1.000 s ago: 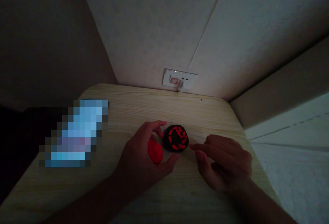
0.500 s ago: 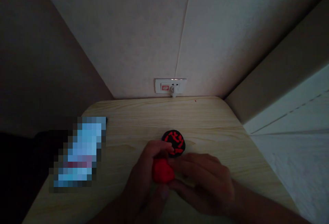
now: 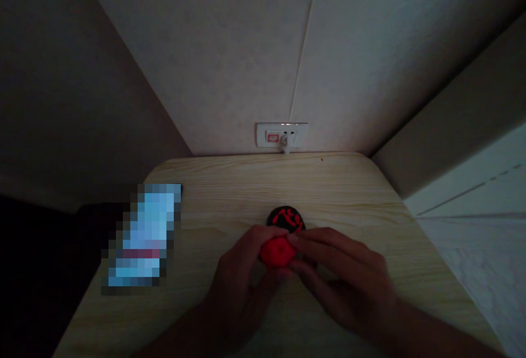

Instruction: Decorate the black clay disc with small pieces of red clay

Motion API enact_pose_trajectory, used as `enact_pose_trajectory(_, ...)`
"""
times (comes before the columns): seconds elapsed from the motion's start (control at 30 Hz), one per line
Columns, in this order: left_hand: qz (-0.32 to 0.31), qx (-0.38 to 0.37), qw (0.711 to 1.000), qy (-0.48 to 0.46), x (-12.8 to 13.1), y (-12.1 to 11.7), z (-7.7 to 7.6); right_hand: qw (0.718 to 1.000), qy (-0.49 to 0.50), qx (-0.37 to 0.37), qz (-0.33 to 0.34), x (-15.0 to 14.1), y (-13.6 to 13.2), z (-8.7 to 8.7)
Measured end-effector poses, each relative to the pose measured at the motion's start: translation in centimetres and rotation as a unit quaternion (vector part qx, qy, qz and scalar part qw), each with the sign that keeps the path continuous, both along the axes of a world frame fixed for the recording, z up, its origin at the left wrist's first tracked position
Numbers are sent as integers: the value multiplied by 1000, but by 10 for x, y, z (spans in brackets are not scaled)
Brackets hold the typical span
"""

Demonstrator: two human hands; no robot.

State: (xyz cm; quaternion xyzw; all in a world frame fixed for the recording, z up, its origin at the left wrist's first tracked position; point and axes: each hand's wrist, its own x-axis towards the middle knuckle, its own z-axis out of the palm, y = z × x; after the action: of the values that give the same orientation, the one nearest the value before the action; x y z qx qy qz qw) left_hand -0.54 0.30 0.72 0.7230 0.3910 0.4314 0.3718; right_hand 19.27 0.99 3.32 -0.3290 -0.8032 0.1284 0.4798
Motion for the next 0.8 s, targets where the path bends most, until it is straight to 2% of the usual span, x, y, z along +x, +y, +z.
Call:
enact_pose_trajectory(0.2, -16, -32, 999, -29, 3, -3, 2, 999, -30, 9, 27, 3, -2, 5)
enact_pose_trajectory(0.4, -23, -66, 997, -33, 5, -5, 10, 999, -47, 9, 26, 5, -3, 5)
enact_pose_trajectory(0.63, -50, -56, 996, -37, 6, -2, 10, 993, -91, 81, 8, 2, -4, 3)
enact_pose_trajectory(0.8, -36, -67, 997, -27, 7, -2, 9, 995, -78, 57, -1, 0, -6, 5)
